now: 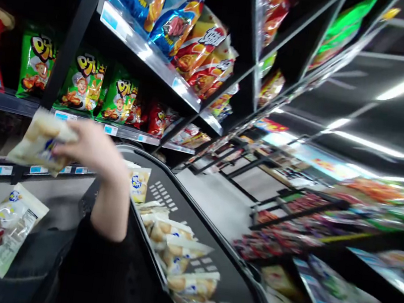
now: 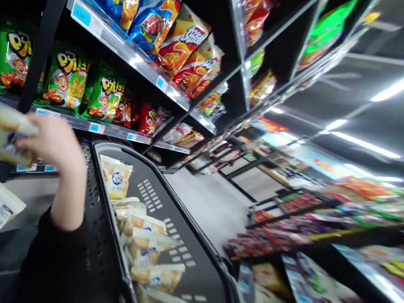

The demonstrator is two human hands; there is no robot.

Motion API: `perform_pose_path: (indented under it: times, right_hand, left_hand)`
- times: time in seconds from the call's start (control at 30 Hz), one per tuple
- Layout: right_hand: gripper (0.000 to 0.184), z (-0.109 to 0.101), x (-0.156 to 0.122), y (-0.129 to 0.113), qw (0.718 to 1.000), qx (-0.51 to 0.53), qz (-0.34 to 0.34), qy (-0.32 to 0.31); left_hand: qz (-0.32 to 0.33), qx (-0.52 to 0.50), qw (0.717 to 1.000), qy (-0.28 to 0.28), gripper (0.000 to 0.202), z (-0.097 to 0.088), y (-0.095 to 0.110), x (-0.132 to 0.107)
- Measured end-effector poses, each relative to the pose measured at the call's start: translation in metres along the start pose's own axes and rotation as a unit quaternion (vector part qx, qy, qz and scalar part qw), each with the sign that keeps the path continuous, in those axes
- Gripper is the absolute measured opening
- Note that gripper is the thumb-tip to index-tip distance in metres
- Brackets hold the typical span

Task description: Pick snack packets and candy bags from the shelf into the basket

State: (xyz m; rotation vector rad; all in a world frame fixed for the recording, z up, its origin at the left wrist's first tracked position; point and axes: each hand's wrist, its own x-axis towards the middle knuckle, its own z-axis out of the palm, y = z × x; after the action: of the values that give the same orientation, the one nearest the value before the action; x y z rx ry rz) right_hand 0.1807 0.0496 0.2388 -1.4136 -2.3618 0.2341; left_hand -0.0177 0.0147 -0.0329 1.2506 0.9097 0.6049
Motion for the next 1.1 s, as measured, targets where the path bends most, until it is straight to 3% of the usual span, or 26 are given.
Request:
perform_pose_path:
  times: [0.07,0.13,0.23,0.33,0.37,0.5,0.67,0.8,0.93,1.03,1.1]
  right_hand:
    - [0.024,-0.056,0.025,0.000,0.999,-0.024,0.033,-0.014]
    - [0.020,-0.104,0.044,0.013,0.993,-0.048,0.083,-0.075]
    - [0.022,-0.141,0.042,0.053,0.964,-0.117,0.149,-0.186]
    - [0.018,-0.138,0.006,0.100,0.919,-0.124,0.288,-0.238]
    - [0.019,-0.132,-0.009,0.114,0.915,-0.127,0.300,-0.237]
    - [0.022,-0.102,-0.060,0.156,0.913,-0.114,0.313,-0.237]
    - [0.027,-0.067,-0.082,0.182,0.924,-0.080,0.293,-0.232]
    - [0.025,-0.053,-0.085,0.186,0.925,-0.107,0.283,-0.230]
    - [0.031,-0.068,-0.074,0.169,0.918,-0.180,0.279,-0.216]
    - [0.044,-0.094,-0.045,0.143,0.920,-0.231,0.253,-0.190]
    - [0.039,-0.108,-0.012,0.120,0.927,-0.261,0.210,-0.169]
  left_hand:
    - [-0.014,-0.007,1.000,0.005,0.035,-0.002,0.004,-0.001]
    - [-0.020,-0.022,0.999,0.024,0.036,-0.002,0.006,-0.002]
    - [0.012,-0.059,0.996,0.069,0.035,0.001,0.008,-0.003]
    - [0.037,-0.083,0.993,0.072,0.030,0.003,0.011,-0.004]
    - [0.040,-0.089,0.994,0.057,0.027,0.002,0.013,-0.004]
    - [0.040,-0.134,0.990,-0.010,0.027,-0.002,0.013,-0.004]
    - [0.062,-0.138,0.988,0.002,0.049,-0.004,0.011,-0.002]
    - [0.079,-0.145,0.985,0.042,0.082,0.002,0.019,-0.005]
    - [0.077,-0.165,0.982,0.048,0.108,0.004,0.026,-0.007]
    - [0.071,-0.175,0.981,0.042,0.105,0.001,0.025,-0.005]
    - [0.077,-0.187,0.977,0.073,0.093,0.000,0.025,-0.005]
